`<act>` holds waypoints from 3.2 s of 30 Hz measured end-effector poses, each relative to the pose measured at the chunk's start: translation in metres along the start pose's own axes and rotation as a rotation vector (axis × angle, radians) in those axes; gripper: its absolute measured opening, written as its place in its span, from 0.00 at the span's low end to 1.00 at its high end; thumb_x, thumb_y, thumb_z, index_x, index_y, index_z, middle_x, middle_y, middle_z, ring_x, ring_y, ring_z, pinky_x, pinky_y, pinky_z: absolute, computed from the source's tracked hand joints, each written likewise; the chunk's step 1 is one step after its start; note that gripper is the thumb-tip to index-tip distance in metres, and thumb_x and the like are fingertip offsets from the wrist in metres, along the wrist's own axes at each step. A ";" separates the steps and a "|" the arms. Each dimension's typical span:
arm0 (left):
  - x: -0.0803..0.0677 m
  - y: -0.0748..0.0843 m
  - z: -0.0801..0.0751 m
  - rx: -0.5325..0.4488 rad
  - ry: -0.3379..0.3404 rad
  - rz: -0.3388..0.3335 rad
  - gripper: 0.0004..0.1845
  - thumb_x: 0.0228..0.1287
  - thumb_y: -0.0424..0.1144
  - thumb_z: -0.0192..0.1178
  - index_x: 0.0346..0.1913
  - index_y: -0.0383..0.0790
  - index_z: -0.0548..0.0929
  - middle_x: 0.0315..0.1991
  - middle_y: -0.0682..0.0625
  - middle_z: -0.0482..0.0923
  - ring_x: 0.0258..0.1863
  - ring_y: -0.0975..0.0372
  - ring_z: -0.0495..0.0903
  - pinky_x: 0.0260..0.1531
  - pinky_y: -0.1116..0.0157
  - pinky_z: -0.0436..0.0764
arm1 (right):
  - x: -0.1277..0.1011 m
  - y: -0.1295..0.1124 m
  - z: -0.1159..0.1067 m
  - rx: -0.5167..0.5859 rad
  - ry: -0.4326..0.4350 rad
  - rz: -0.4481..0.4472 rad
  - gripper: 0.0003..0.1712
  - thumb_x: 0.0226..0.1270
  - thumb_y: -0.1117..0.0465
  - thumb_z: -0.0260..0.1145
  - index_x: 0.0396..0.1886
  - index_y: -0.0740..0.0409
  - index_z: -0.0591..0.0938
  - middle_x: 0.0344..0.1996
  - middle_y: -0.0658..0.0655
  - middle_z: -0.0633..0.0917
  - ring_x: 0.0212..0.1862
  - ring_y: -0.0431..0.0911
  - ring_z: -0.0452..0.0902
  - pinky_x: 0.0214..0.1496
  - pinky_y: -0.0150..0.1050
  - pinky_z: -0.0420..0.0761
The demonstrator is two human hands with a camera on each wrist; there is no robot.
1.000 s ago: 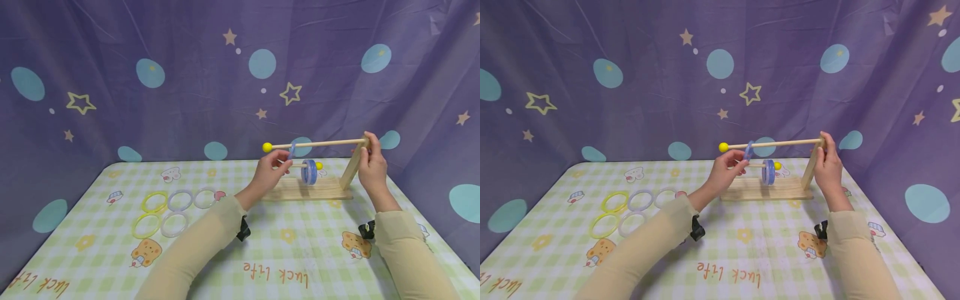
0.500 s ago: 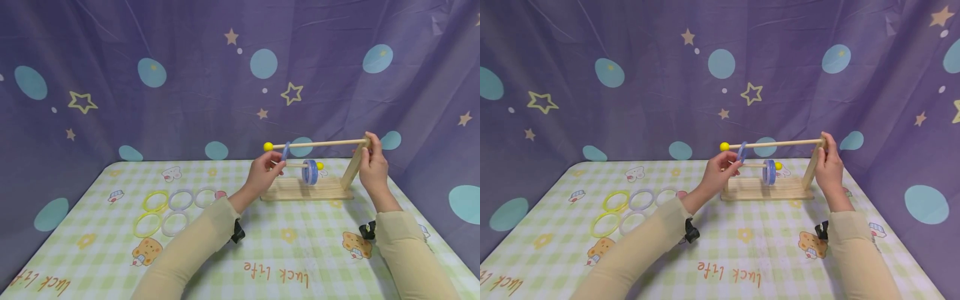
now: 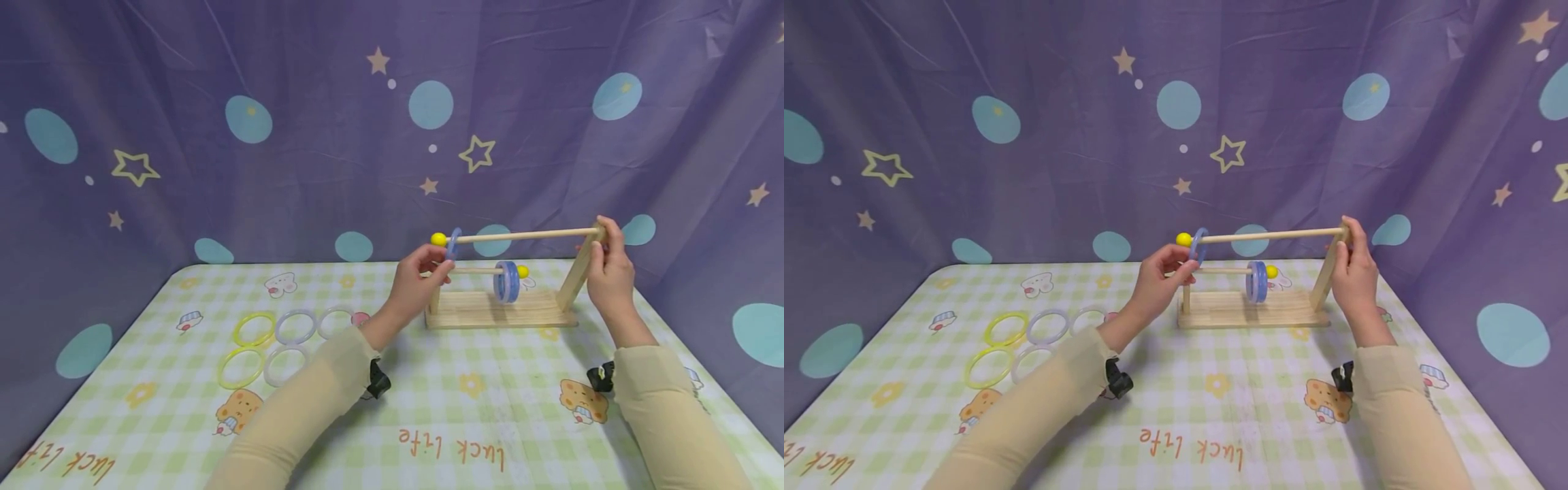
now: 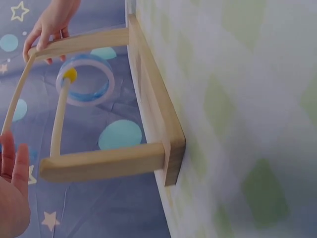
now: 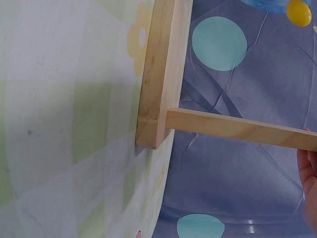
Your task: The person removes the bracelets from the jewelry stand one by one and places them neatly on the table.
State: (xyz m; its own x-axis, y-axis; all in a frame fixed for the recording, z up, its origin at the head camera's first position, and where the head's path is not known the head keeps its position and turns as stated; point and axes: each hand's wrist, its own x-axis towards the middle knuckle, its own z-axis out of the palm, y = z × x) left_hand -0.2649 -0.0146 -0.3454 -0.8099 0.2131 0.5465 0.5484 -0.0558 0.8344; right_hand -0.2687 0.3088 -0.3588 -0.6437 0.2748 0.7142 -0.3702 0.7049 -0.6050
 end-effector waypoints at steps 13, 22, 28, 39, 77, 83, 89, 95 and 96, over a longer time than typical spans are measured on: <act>0.005 0.004 -0.027 0.109 0.003 0.047 0.06 0.64 0.27 0.62 0.42 0.27 0.79 0.34 0.40 0.80 0.25 0.63 0.79 0.30 0.61 0.83 | 0.000 -0.001 0.000 -0.001 0.001 -0.007 0.22 0.78 0.60 0.48 0.69 0.45 0.67 0.33 0.20 0.72 0.35 0.16 0.66 0.36 0.25 0.66; -0.001 0.008 -0.047 0.134 0.006 -0.004 0.06 0.65 0.28 0.62 0.43 0.29 0.80 0.34 0.42 0.80 0.26 0.58 0.81 0.33 0.57 0.84 | -0.001 -0.001 0.000 0.001 0.004 0.000 0.23 0.78 0.61 0.48 0.69 0.45 0.68 0.33 0.20 0.72 0.35 0.16 0.67 0.36 0.24 0.66; -0.010 0.008 -0.058 0.143 0.015 -0.016 0.07 0.65 0.28 0.62 0.44 0.29 0.79 0.36 0.41 0.80 0.27 0.61 0.81 0.34 0.52 0.83 | -0.001 -0.001 0.000 -0.014 0.006 0.002 0.23 0.78 0.61 0.47 0.69 0.45 0.67 0.36 0.43 0.82 0.36 0.15 0.66 0.36 0.24 0.66; -0.029 0.016 -0.083 0.194 0.025 -0.089 0.06 0.67 0.31 0.61 0.44 0.32 0.80 0.36 0.44 0.78 0.30 0.51 0.81 0.32 0.61 0.84 | -0.001 -0.001 0.001 -0.025 0.005 -0.008 0.23 0.78 0.61 0.47 0.69 0.46 0.67 0.37 0.47 0.81 0.37 0.34 0.76 0.36 0.24 0.66; -0.094 0.022 -0.158 0.606 -0.362 -0.047 0.08 0.67 0.36 0.62 0.47 0.48 0.85 0.36 0.59 0.83 0.24 0.67 0.72 0.23 0.69 0.73 | -0.001 0.000 0.001 -0.024 0.019 -0.007 0.22 0.78 0.60 0.48 0.69 0.44 0.67 0.32 0.17 0.71 0.40 0.57 0.78 0.37 0.30 0.66; -0.097 0.020 -0.167 0.686 -0.448 -0.070 0.06 0.67 0.36 0.62 0.44 0.45 0.85 0.33 0.53 0.82 0.26 0.68 0.74 0.27 0.68 0.77 | -0.001 -0.002 0.000 -0.019 0.010 -0.005 0.22 0.78 0.61 0.48 0.69 0.45 0.67 0.32 0.17 0.70 0.42 0.62 0.79 0.37 0.34 0.66; -0.098 0.017 -0.173 0.687 -0.543 -0.130 0.06 0.68 0.35 0.61 0.45 0.44 0.84 0.30 0.59 0.79 0.25 0.69 0.73 0.28 0.68 0.77 | -0.001 -0.003 0.001 -0.020 0.013 -0.003 0.22 0.78 0.60 0.48 0.69 0.45 0.67 0.32 0.18 0.71 0.40 0.54 0.79 0.37 0.29 0.66; -0.096 0.014 -0.175 0.692 -0.615 -0.194 0.06 0.69 0.37 0.60 0.46 0.45 0.84 0.30 0.59 0.80 0.26 0.69 0.74 0.29 0.68 0.77 | -0.001 -0.002 0.002 -0.009 0.027 -0.004 0.22 0.78 0.61 0.49 0.68 0.45 0.68 0.32 0.18 0.72 0.36 0.19 0.67 0.37 0.25 0.65; -0.096 0.013 -0.176 0.695 -0.626 -0.202 0.06 0.69 0.37 0.60 0.45 0.45 0.84 0.30 0.59 0.80 0.26 0.69 0.74 0.29 0.68 0.77 | -0.001 -0.002 0.002 -0.008 0.027 -0.004 0.22 0.78 0.61 0.49 0.68 0.45 0.68 0.32 0.17 0.72 0.36 0.17 0.65 0.37 0.24 0.65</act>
State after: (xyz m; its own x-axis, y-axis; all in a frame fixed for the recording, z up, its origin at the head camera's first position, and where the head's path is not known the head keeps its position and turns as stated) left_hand -0.2167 -0.2070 -0.3746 -0.7547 0.6497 0.0909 0.5745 0.5876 0.5698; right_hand -0.2685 0.3062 -0.3593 -0.6242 0.2896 0.7256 -0.3668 0.7114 -0.5995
